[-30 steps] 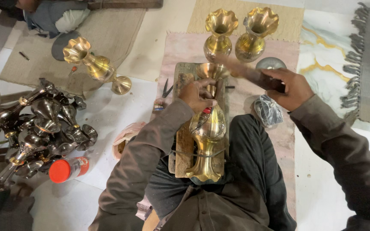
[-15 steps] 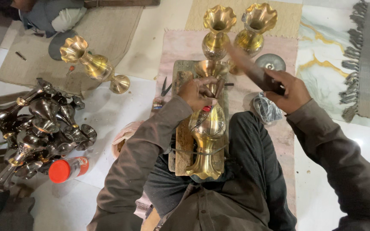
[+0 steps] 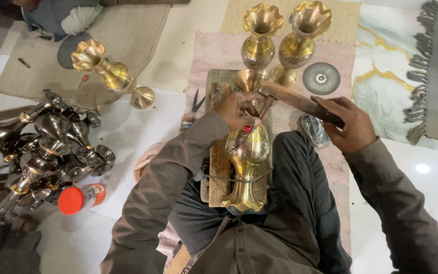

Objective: The person sits on the floor and shapes a brass vase clamped in a wooden form, striking a punch against the vase's surface with a wooden mallet and repositioning the vase between strikes. Finished and unfinished brass vases and candlesticks lie around the work area.

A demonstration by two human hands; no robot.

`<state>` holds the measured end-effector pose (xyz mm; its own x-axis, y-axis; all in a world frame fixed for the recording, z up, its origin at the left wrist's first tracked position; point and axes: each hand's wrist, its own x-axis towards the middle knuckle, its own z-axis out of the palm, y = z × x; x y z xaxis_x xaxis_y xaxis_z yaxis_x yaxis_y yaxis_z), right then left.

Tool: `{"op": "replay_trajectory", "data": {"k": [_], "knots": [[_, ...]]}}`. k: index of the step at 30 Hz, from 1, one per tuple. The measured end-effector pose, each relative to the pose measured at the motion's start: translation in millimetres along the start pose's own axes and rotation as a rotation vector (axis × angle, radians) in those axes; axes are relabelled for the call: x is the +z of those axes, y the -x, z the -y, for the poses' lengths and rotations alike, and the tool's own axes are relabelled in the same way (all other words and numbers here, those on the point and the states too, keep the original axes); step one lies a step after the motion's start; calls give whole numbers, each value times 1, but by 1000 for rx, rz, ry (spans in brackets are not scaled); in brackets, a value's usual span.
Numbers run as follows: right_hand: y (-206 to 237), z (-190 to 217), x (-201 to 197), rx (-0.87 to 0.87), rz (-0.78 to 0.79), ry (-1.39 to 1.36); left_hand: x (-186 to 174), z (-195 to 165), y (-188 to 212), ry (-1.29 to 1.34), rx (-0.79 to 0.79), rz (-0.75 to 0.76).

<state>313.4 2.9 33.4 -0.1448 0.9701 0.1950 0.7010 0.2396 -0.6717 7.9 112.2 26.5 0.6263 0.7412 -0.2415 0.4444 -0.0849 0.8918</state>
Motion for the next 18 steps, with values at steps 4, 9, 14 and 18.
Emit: {"op": "replay_trajectory", "data": {"k": [4,9,14,18], "knots": [[11,-1,3,-41,-104,-13,-1,3,-1,48,234,30],[24,-1,7,46,-125,0,-7,4,0,59,266,91],[29,3,9,30,-93,-87,-6,1,0,36,279,101],[31,10,10,54,-178,-128,-4,1,-2,20,222,103]]}}
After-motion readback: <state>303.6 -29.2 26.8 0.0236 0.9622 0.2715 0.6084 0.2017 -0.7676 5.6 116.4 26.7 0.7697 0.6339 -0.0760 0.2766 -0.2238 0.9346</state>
